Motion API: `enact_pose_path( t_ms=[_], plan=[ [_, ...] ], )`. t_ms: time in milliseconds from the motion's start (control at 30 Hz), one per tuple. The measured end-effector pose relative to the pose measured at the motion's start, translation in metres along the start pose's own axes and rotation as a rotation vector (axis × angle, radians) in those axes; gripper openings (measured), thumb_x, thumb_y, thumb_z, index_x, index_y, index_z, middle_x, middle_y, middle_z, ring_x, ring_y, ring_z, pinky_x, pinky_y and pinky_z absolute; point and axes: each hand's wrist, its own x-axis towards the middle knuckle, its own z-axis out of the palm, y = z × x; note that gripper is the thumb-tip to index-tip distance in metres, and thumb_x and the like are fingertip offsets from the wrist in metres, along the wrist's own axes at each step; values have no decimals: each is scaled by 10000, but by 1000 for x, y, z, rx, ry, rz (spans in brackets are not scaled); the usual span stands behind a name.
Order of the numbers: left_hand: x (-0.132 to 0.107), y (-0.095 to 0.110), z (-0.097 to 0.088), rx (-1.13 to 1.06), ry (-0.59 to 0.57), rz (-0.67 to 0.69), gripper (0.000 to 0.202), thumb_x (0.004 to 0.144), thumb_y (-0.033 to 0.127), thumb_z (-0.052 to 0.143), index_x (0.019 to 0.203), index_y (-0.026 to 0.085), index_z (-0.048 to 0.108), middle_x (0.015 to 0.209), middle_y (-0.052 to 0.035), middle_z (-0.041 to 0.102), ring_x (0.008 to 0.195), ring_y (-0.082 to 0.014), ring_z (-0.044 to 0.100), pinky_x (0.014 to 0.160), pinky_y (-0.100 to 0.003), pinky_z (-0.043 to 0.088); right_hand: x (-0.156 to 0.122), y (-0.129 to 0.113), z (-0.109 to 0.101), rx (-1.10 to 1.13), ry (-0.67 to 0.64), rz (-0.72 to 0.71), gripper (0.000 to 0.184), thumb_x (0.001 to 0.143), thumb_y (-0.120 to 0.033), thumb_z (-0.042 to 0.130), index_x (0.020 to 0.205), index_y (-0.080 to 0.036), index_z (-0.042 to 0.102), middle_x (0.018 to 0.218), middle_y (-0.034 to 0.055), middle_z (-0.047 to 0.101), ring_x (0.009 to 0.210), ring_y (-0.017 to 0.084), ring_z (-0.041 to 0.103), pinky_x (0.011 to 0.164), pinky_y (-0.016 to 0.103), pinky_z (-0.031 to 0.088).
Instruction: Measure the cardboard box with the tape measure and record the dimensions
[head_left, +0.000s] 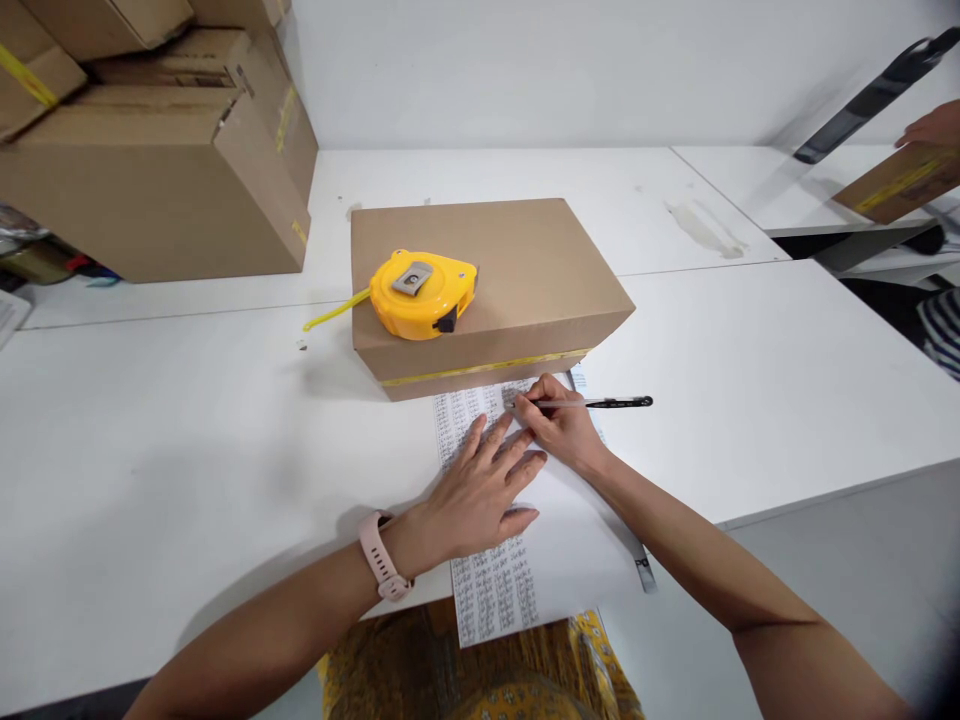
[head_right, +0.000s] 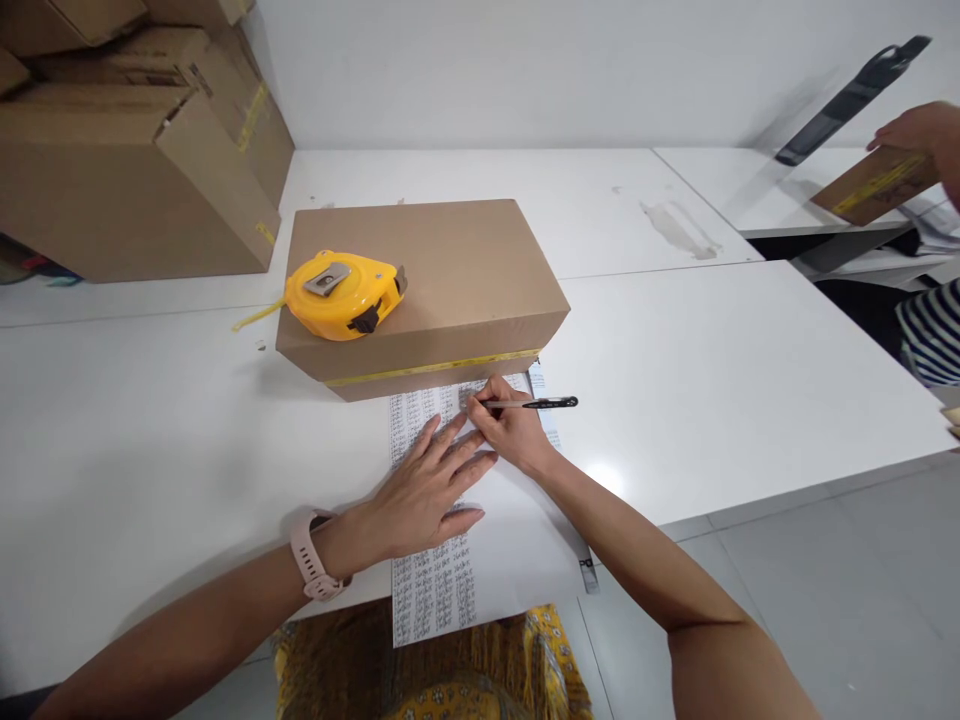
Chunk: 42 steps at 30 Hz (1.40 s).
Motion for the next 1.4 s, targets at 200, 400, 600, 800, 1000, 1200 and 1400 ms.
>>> enact_pose_path(
  t_ms=[200,400,600,800,1000,1200,1400],
  plan=[
    [0,0,0,4,2,-4,610,1014,558,463,1473,156,481,1571,-148,450,1536,-412,223,1244,-617,137,0,0,0,4,-16,3,278,934,-429,611,769,-237,496,620,-45,522,531,111,438,514,273,347],
    [0,0,0,5,4,1,613,1016,557,460,1474,150,483,1570,-153,451,1531,-420,234,1241,-620,134,0,-3,0,-24,-15,-1,275,933,-413,617,764,-234,493,624,-43,533,536,111,450,524,274,362],
    [0,-1,2,3,16,5,616,1020,559,450,1476,146,483,1567,-155,453,1527,-419,238,1239,-619,134,0,-3,0,8,-14,-15,257,918,-377,626,758,-233,485,597,-51,509,521,105,427,508,267,344],
    [0,-1,0,5,7,8,607,1028,549,435,1478,144,479,1574,-154,442,1525,-423,237,1235,-622,140,1,-5,1,37,13,-16,266,901,-368,634,731,-228,485,598,-49,498,517,97,409,492,261,328],
    [0,0,0,9,4,1,604,1026,555,434,1473,152,486,1575,-145,443,1520,-418,249,1235,-617,139,2,-4,1,30,38,-28,261,908,-362,627,732,-227,489,602,-54,471,519,94,382,493,261,319],
    [0,0,1,10,-11,-3,605,1026,560,434,1479,162,475,1583,-138,435,1534,-411,221,1242,-616,131,2,-3,0,21,27,-30,251,894,-361,624,731,-227,489,608,-46,502,524,98,417,501,263,342],
    [0,0,0,11,-15,0,611,1022,560,449,1481,158,472,1587,-140,432,1533,-414,231,1242,-617,135,4,-6,0,19,29,-34,258,879,-354,633,718,-232,473,586,-54,472,517,99,402,496,263,330]
  ],
)
